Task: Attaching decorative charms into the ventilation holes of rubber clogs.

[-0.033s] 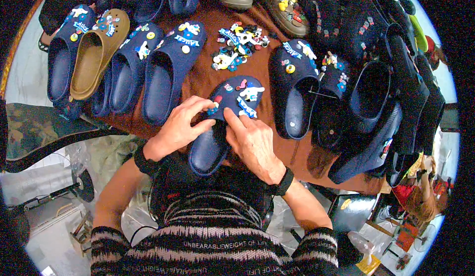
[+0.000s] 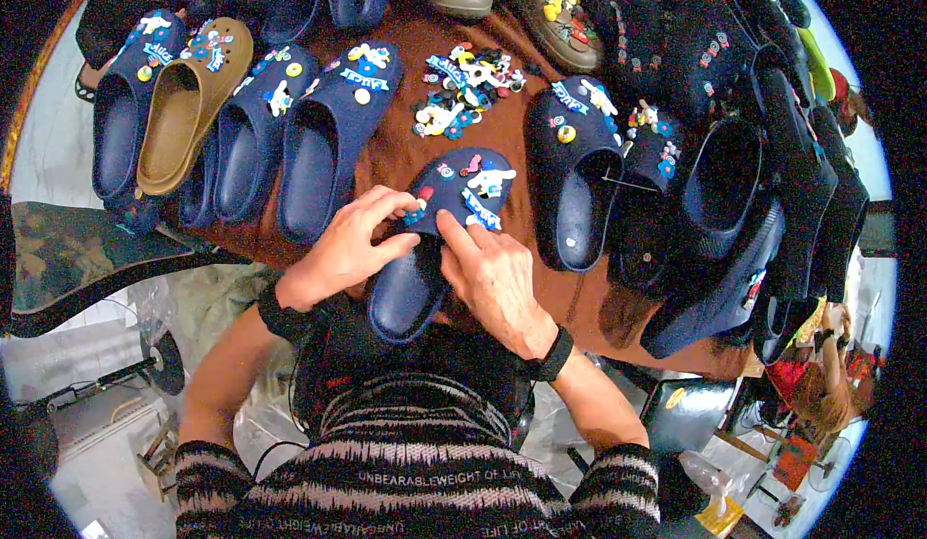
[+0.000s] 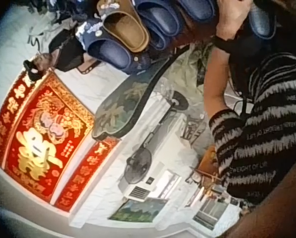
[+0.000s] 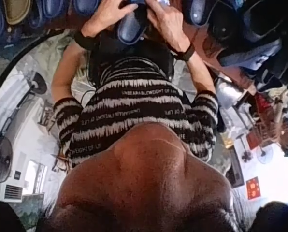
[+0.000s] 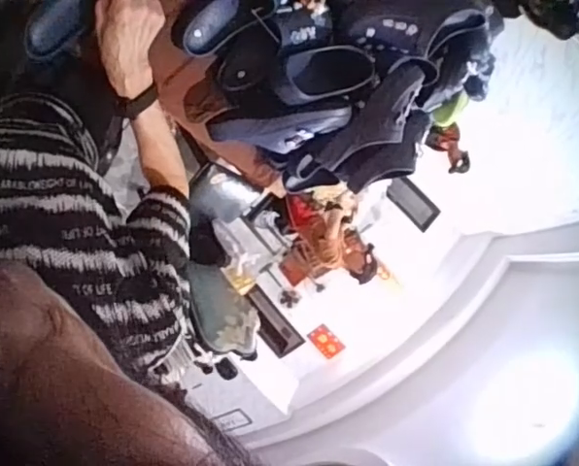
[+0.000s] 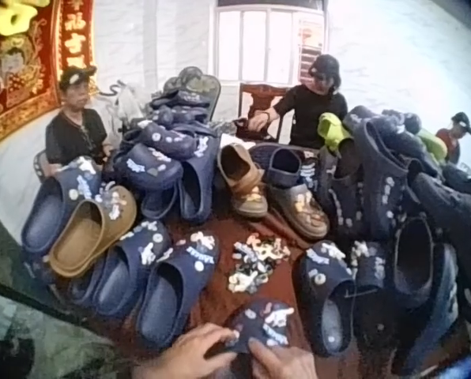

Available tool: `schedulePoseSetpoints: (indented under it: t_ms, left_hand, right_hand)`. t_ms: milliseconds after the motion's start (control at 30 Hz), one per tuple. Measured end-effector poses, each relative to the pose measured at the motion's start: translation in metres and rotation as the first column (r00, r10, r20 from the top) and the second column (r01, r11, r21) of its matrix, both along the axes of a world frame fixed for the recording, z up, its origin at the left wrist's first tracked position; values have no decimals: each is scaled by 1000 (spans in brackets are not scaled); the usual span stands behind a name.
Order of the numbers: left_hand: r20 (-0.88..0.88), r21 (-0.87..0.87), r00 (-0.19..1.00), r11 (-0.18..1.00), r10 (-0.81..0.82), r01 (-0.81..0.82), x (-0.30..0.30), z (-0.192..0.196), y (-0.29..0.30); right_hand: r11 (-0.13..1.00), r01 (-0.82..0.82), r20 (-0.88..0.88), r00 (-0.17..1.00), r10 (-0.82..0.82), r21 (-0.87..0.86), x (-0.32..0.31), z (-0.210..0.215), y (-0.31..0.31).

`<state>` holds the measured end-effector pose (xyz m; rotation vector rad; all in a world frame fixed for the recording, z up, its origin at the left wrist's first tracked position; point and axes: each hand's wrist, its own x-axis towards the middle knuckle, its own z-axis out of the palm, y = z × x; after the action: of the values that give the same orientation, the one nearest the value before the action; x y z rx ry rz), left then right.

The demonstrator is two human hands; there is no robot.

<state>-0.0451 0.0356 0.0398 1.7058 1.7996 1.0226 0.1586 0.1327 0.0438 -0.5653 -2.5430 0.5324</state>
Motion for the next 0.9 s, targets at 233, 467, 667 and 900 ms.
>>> schedulePoseSetpoints:
  t_ms: [233,467,667,900]
  left_hand:
    - [193,-217,981,975,-4,47,-22,18,25]
    - [-31,-290,981,941,-189,173,-23,24,45]
    - [-120,-333,984,939,-131,84,-15,37,44]
    - [-260,-293,962,956,-77,-2,-7,33,36]
  right_hand:
    - [999,8,7,1000,-8,-34,1,-1,-1]
    - [998,11,3,1000,-10,-59,1,0,-2]
    - [998,28,12,1000,-27,-64,2,0,-3]
    - [997,40,9,999,-39,-67,1,-2,-5]
